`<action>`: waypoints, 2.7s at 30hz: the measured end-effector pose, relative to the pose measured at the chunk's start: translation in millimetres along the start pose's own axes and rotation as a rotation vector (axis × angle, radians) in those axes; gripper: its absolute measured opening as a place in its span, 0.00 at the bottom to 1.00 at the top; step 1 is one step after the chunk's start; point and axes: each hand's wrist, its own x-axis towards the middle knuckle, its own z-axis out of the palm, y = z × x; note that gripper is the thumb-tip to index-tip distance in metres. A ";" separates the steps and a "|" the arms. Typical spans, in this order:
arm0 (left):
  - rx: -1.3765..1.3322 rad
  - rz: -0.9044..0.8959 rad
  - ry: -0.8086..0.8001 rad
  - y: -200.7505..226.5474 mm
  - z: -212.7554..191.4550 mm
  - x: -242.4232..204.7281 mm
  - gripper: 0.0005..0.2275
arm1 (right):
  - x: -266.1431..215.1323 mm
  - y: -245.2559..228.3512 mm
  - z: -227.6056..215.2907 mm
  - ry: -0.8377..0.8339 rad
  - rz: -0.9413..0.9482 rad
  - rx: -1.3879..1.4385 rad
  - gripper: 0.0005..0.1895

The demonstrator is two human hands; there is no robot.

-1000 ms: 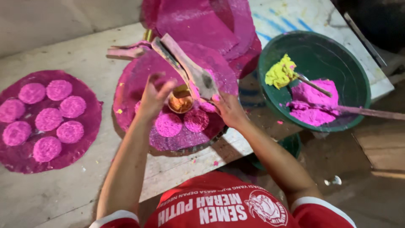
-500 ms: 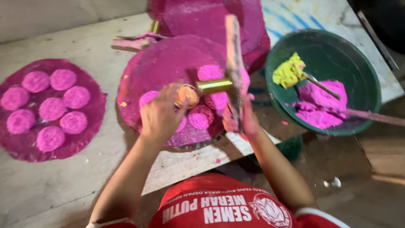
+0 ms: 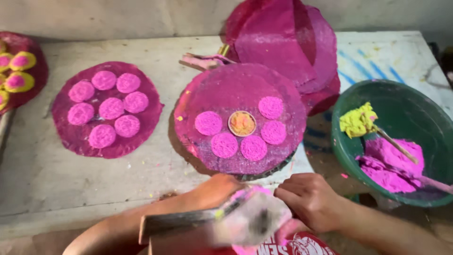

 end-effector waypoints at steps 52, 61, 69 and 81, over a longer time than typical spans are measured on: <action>-0.953 -0.514 0.284 -30.3 -1.8 -67.6 0.19 | 35.7 -0.3 -4.3 0.530 -0.143 -0.435 0.23; -0.947 -0.361 0.306 -26.9 -14.1 -68.2 0.21 | 42.1 -6.5 2.5 0.479 -0.094 -0.497 0.22; -0.994 -0.445 0.532 -61.0 -1.4 -63.7 0.11 | 47.7 8.0 0.6 0.552 0.053 -0.239 0.24; -0.858 -0.164 1.490 -155.2 42.8 -133.3 0.11 | 79.8 170.6 127.8 -0.044 0.728 -0.115 0.59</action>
